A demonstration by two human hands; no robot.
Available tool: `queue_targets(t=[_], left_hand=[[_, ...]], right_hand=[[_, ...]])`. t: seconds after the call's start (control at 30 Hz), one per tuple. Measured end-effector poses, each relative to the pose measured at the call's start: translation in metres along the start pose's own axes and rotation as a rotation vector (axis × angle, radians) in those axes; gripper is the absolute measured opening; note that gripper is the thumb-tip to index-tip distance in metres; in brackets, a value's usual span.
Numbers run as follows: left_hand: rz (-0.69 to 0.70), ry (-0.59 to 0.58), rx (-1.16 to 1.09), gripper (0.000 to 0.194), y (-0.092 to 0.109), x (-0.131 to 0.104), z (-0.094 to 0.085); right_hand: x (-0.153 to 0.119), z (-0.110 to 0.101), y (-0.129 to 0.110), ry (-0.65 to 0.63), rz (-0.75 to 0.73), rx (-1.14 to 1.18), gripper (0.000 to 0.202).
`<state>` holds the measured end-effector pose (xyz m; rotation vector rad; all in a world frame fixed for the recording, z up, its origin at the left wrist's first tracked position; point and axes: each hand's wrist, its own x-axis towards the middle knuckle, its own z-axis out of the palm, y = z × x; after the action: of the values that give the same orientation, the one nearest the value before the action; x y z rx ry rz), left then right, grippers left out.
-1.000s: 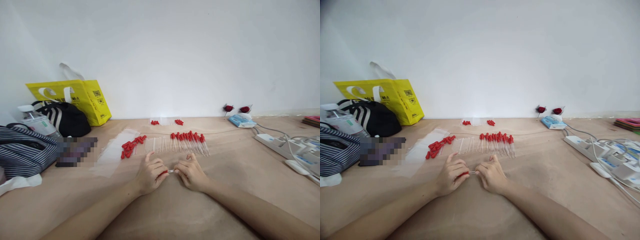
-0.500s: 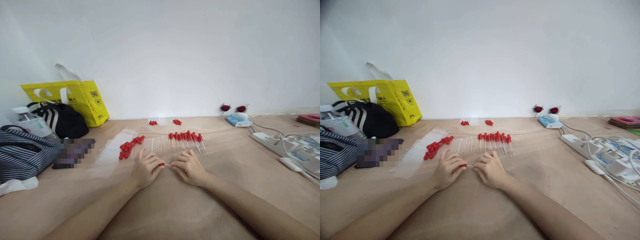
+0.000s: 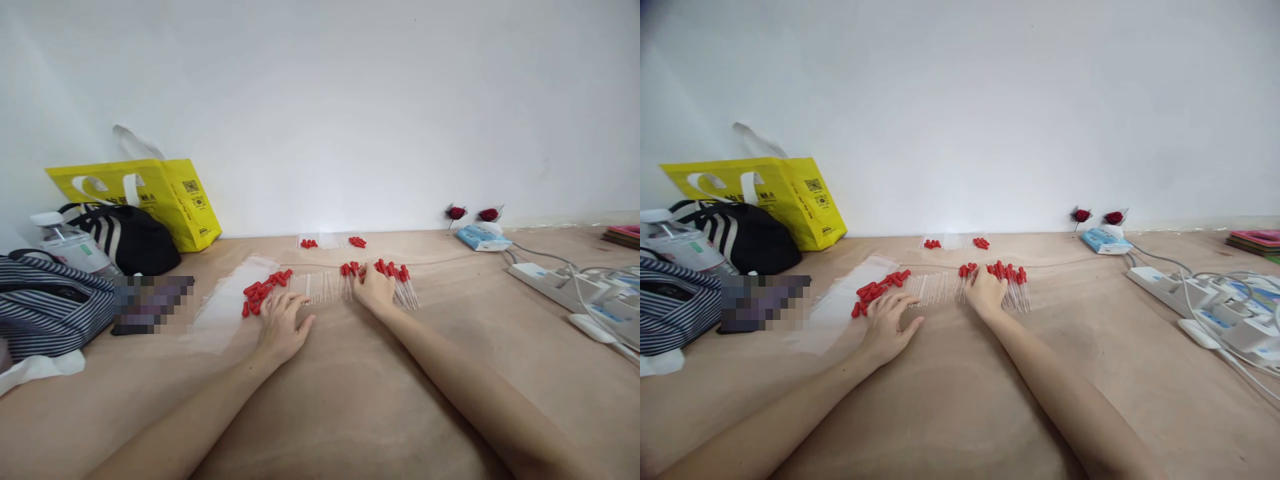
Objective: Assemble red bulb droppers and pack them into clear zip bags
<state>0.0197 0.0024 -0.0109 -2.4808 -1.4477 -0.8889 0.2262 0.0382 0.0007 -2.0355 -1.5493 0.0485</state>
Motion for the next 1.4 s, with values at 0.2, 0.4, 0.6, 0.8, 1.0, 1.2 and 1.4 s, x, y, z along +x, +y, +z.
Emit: queue_targets(t=[0.2,0.4,0.6,0.8,1.0,1.2,1.4], left_hand=[[-0.025,-0.039,0.011,0.012,0.000,0.001,0.001],[-0.036,-0.069,0.019,0.010,0.002,-0.001,0.001],[-0.259,-0.018,0.064,0.017,-0.015,0.013,-0.016],[-0.493,-0.026,0.263,0.024,-0.054,0.026,-0.036],[-0.518,-0.083,0.301,0.028,-0.063,0.025,-0.034],[-0.510,-0.073,0.314,0.023,-0.067,0.025,-0.028],[-0.465,0.081,0.336,0.020,-0.068,0.025,-0.030]], right_hand=[[0.003,0.006,-0.006,-0.083,0.000,-0.104,0.019],[0.000,0.007,-0.008,-0.079,-0.083,-0.142,0.021],[-0.002,0.009,-0.004,-0.047,-0.146,-0.150,0.022],[-0.002,0.011,-0.016,-0.065,-0.197,-0.123,0.022],[0.000,0.017,-0.042,-0.133,-0.125,-0.202,0.030],[0.003,0.023,-0.053,-0.195,-0.119,-0.248,0.026],[0.001,0.022,-0.059,-0.209,-0.140,-0.281,0.026]])
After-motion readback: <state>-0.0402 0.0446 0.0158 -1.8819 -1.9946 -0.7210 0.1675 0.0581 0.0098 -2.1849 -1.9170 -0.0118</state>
